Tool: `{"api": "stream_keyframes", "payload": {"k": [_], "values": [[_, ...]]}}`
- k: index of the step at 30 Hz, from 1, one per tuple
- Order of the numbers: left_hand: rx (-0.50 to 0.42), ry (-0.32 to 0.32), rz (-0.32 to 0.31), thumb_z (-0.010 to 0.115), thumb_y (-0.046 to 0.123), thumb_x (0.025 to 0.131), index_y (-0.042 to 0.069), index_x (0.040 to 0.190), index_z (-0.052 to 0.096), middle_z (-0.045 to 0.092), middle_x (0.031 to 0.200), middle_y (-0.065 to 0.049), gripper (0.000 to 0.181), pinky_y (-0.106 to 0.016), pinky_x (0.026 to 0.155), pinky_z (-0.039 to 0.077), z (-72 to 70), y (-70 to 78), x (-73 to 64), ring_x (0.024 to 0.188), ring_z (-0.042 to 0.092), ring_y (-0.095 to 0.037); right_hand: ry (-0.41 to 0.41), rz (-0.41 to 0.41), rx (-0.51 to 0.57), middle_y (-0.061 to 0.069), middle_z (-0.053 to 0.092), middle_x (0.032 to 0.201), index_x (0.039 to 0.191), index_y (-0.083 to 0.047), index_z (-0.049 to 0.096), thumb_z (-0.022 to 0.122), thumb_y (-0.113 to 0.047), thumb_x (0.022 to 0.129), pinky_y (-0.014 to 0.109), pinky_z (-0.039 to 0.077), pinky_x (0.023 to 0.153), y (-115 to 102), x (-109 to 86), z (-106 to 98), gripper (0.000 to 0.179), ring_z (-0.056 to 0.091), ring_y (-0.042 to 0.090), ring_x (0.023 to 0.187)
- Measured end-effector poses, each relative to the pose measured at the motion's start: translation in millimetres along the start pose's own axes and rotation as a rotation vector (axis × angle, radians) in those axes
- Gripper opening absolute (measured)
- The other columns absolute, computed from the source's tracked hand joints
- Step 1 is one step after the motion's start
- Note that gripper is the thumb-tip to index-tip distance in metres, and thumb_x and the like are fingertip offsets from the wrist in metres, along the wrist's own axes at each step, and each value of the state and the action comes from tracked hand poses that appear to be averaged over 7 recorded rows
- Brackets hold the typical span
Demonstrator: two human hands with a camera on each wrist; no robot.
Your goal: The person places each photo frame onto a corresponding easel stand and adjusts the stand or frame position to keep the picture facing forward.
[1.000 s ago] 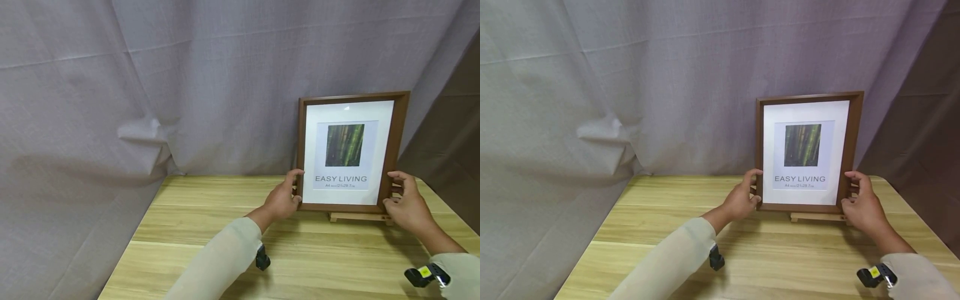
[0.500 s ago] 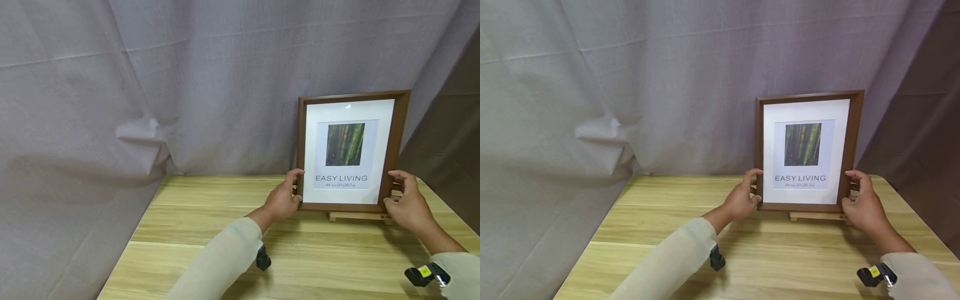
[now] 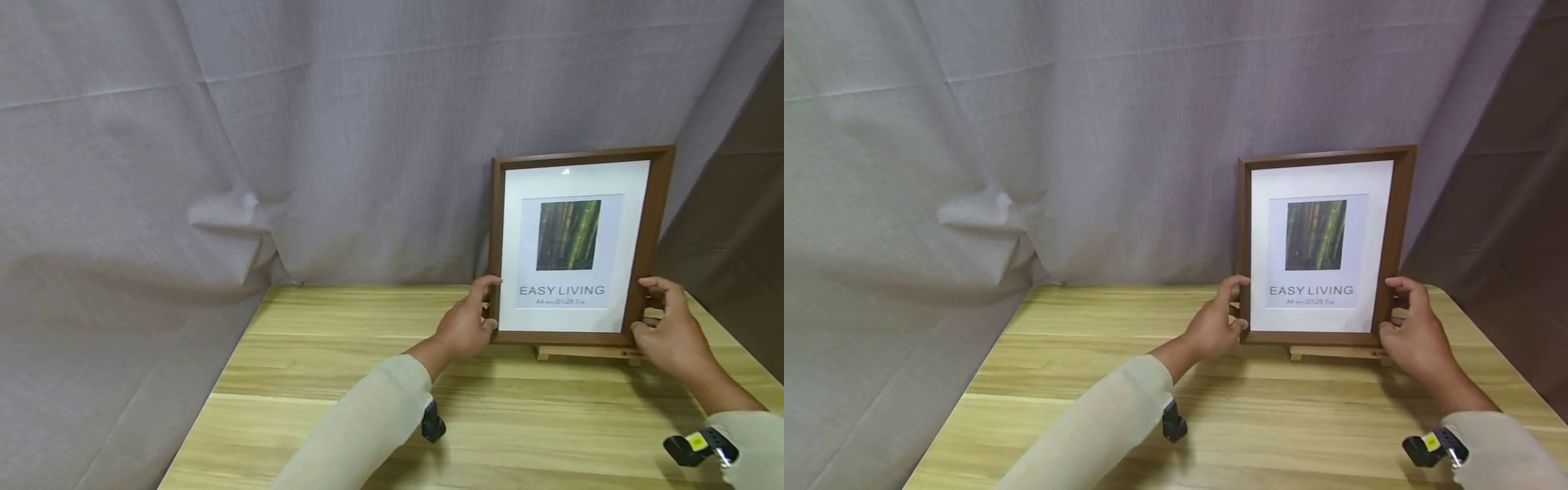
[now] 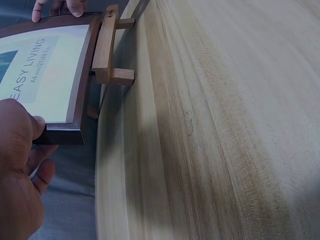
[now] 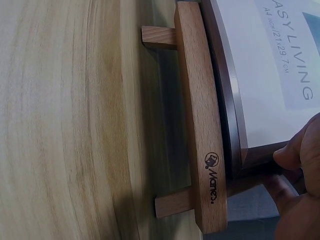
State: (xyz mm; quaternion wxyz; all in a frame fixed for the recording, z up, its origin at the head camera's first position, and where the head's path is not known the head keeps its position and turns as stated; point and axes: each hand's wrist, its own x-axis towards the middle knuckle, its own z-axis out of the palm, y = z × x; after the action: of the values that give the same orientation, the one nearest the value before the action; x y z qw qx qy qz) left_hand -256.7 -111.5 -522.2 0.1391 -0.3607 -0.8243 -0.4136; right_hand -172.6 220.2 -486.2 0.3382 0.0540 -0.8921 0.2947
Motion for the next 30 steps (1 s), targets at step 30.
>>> {"api": "stream_keyframes", "payload": {"k": [30], "values": [[0.081,0.001,0.035,0.068,0.012,0.100,0.040,0.154,0.015,0.060,0.136,0.001,0.080,-0.022,0.046,0.035,11.3,10.4,4.1,0.059,0.048,-0.009,0.007,0.075,-0.033,0.039,0.028,0.143,0.155,0.002,0.016,0.052,0.015,0.085,0.005,0.034,0.067,7.1,-3.4,-12.0,0.080,0.034,0.056,0.120]]}}
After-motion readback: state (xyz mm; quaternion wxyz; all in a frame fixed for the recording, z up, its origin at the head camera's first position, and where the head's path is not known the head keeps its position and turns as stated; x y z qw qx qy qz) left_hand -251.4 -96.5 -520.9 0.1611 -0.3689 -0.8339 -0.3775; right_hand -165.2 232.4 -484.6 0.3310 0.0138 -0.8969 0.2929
